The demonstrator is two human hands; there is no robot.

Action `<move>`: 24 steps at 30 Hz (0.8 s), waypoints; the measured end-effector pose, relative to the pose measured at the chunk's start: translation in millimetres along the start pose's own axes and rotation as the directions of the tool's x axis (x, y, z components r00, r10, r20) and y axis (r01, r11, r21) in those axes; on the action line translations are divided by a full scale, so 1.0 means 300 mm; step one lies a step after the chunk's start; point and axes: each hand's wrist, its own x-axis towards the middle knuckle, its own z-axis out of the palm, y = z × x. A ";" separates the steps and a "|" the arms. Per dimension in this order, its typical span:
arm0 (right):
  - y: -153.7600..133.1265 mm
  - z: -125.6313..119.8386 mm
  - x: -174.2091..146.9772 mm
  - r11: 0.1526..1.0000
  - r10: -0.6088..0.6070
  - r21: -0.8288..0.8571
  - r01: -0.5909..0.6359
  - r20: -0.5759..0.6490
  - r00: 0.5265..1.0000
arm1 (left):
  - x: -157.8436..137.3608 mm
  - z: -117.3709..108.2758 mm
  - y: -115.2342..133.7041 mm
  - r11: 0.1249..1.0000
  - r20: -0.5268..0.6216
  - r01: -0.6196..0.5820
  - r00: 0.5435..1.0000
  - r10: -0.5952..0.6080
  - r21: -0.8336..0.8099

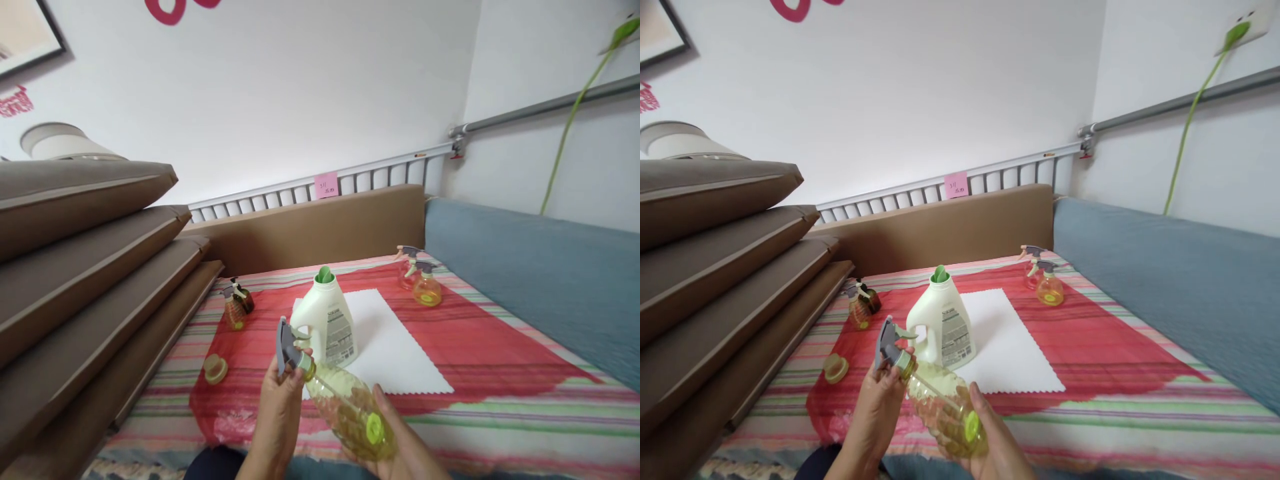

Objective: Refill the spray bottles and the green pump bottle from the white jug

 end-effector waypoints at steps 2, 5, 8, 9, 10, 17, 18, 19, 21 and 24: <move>0.003 -0.004 0.003 0.998 0.063 0.005 -0.063 0.017 0.998 | 0.004 -0.005 0.007 1.000 -0.008 -0.003 1.000 0.003 0.023; -0.001 0.010 -0.012 1.000 0.021 -0.016 -0.019 0.103 0.995 | 0.015 -0.014 0.022 1.000 -0.043 -0.002 0.999 0.002 -0.014; -0.008 0.039 -0.055 0.994 -0.088 -0.050 0.098 0.173 0.981 | 0.022 -0.017 0.043 0.998 -0.090 -0.004 0.996 -0.002 -0.068; -0.008 0.047 -0.070 0.990 -0.114 -0.062 0.126 0.175 0.978 | 0.023 -0.015 0.050 0.997 -0.101 -0.012 0.995 0.004 -0.074; -0.006 0.051 -0.082 0.986 -0.135 -0.077 0.149 0.161 0.978 | 0.022 -0.013 0.056 0.997 -0.109 -0.018 0.994 0.010 -0.072; 0.022 0.006 -0.045 0.966 -0.151 -0.201 0.165 0.082 0.985 | 0.005 -0.007 0.073 0.998 -0.117 -0.016 0.993 0.008 -0.067; 0.023 -0.003 -0.030 0.969 -0.130 -0.199 0.143 0.081 0.988 | 0.002 -0.005 0.074 0.998 -0.124 -0.011 0.992 0.003 -0.068; 0.022 -0.011 -0.017 0.973 -0.115 -0.192 0.128 0.076 0.990 | -0.001 -0.004 0.074 0.997 -0.129 -0.007 0.992 -0.003 -0.071; 0.019 -0.022 0.003 0.977 -0.116 -0.172 0.126 0.067 0.991 | -0.004 0.001 0.075 0.997 -0.126 0.001 0.992 -0.011 -0.079; 0.018 -0.024 0.014 0.977 -0.138 -0.153 0.146 0.059 0.989 | -0.001 0.006 0.070 0.996 -0.144 -0.007 0.990 -0.006 -0.087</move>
